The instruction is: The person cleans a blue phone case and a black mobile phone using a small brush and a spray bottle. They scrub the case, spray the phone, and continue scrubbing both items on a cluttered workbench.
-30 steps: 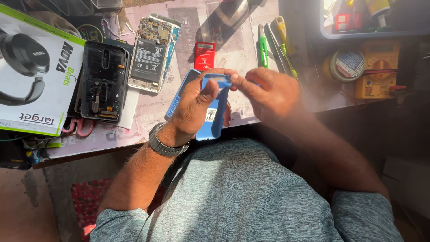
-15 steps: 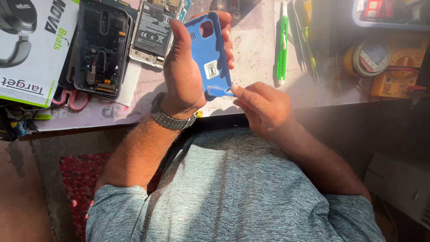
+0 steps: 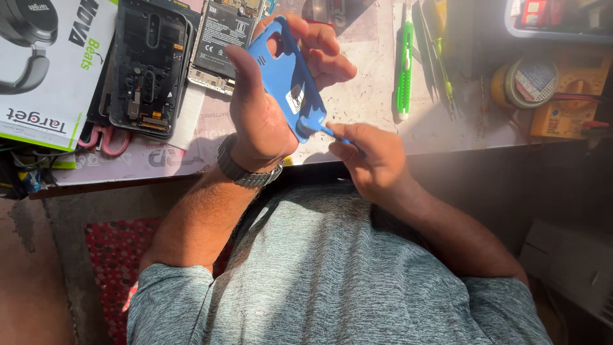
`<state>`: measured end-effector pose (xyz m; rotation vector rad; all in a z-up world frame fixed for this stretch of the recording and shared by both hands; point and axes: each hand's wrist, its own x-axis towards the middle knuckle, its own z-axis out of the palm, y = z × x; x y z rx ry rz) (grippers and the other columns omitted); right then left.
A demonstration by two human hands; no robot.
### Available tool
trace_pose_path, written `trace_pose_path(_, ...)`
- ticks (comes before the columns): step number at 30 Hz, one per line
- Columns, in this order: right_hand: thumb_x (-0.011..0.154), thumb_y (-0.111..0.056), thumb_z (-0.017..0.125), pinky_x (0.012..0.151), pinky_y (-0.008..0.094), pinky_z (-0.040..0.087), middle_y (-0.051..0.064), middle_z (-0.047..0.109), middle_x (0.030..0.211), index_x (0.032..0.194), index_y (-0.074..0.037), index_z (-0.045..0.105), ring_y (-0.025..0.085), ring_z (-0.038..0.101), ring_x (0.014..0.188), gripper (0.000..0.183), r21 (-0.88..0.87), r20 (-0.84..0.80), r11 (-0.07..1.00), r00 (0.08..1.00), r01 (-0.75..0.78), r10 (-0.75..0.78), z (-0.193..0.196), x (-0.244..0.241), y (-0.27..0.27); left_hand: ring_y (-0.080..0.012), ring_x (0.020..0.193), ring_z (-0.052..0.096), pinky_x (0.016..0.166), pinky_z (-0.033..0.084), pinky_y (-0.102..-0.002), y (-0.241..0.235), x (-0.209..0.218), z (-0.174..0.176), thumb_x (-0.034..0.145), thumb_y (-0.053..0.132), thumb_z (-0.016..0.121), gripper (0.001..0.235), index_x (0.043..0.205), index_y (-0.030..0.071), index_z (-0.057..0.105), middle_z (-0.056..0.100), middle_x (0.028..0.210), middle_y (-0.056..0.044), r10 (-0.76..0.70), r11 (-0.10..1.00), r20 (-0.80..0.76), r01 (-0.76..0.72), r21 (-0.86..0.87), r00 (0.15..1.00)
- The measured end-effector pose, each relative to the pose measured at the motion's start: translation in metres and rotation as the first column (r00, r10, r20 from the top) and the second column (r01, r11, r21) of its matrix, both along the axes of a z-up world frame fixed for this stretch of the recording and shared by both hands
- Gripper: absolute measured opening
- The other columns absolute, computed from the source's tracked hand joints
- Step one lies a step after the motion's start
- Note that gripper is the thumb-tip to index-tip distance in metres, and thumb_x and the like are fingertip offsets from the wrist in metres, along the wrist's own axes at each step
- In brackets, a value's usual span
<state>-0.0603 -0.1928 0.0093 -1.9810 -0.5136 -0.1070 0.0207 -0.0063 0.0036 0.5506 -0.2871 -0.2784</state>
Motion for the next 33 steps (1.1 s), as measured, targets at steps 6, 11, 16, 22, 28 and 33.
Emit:
trace_pose_path(6, 0.096, 0.007, 0.075, 0.066, 0.036, 0.054, 0.019, 0.067, 0.092, 0.126, 0.003, 0.064, 0.029, 0.069, 0.078, 0.033, -0.203, 0.188, 0.971, 0.979, 0.123, -0.084, 0.012, 0.022, -0.008, -0.0334, 0.124, 0.060, 0.113, 0.047, -0.047, -0.006, -0.008, 0.002, 0.104, 0.072, 0.042, 0.070, 0.130, 0.008, 0.051, 0.058, 0.141, -0.024, -0.061, 0.998, 0.000, 0.061, -0.002, 0.998)
trace_pose_path(11, 0.093, 0.008, 0.076, 0.065, 0.039, 0.052, 0.019, 0.067, 0.092, 0.123, 0.004, 0.064, 0.032, 0.068, 0.078, 0.032, -0.200, 0.273, 0.965, 0.956, 0.169, -0.111, 0.016, 0.025, -0.003, -0.0348, 0.129, 0.057, 0.119, 0.042, -0.050, -0.007, -0.006, 0.002, 0.105, 0.073, 0.042, 0.073, 0.129, 0.005, 0.052, 0.062, 0.135, -0.026, -0.084, 0.996, 0.010, 0.084, 0.005, 0.996)
trace_pose_path(16, 0.091, 0.009, 0.074, 0.064, 0.038, 0.053, 0.019, 0.067, 0.090, 0.121, 0.004, 0.063, 0.031, 0.069, 0.076, 0.032, -0.198, 0.191, 0.973, 0.978, 0.120, -0.082, 0.012, 0.009, 0.003, -0.0360, 0.128, 0.058, 0.120, 0.041, -0.050, 0.003, 0.002, -0.004, 0.107, 0.073, 0.041, 0.074, 0.129, 0.004, 0.054, 0.065, 0.125, -0.023, -0.042, 0.999, 0.029, 0.042, -0.021, 0.999)
trace_pose_path(22, 0.095, 0.008, 0.075, 0.067, 0.038, 0.053, 0.018, 0.067, 0.091, 0.122, 0.003, 0.062, 0.031, 0.068, 0.077, 0.030, -0.167, 0.210, 0.964, 0.963, 0.207, -0.171, 0.013, 0.014, -0.005, -0.0362, 0.132, 0.060, 0.115, 0.046, -0.054, -0.020, -0.014, -0.007, 0.099, 0.073, 0.045, 0.074, 0.134, 0.008, 0.052, 0.066, 0.119, -0.019, -0.140, 0.990, -0.073, 0.141, 0.005, 0.987)
trace_pose_path(28, 0.091, 0.007, 0.075, 0.061, 0.038, 0.050, 0.017, 0.065, 0.083, 0.119, 0.004, 0.064, 0.031, 0.066, 0.070, 0.030, -0.161, 0.126, 0.986, 0.992, 0.044, -0.024, 0.008, 0.002, 0.001, -0.0372, 0.122, 0.065, 0.114, 0.046, -0.050, -0.005, -0.003, -0.014, 0.104, 0.071, 0.045, 0.073, 0.131, 0.003, 0.052, 0.065, 0.115, -0.019, -0.071, 0.988, -0.094, 0.057, -0.144, 0.993)
trace_pose_path(33, 0.113, -0.004, 0.062, 0.088, 0.035, 0.057, 0.010, 0.071, 0.097, 0.129, 0.001, 0.060, 0.017, 0.068, 0.095, 0.017, 0.289, -0.268, 0.936, 0.955, 0.203, -0.124, -0.003, 0.007, -0.008, -0.0376, 0.116, 0.067, 0.107, 0.049, -0.051, -0.005, -0.006, -0.008, 0.103, 0.072, 0.046, 0.076, 0.131, 0.001, 0.051, 0.065, 0.115, -0.020, 0.024, 0.997, -0.083, -0.030, -0.073, 0.996)
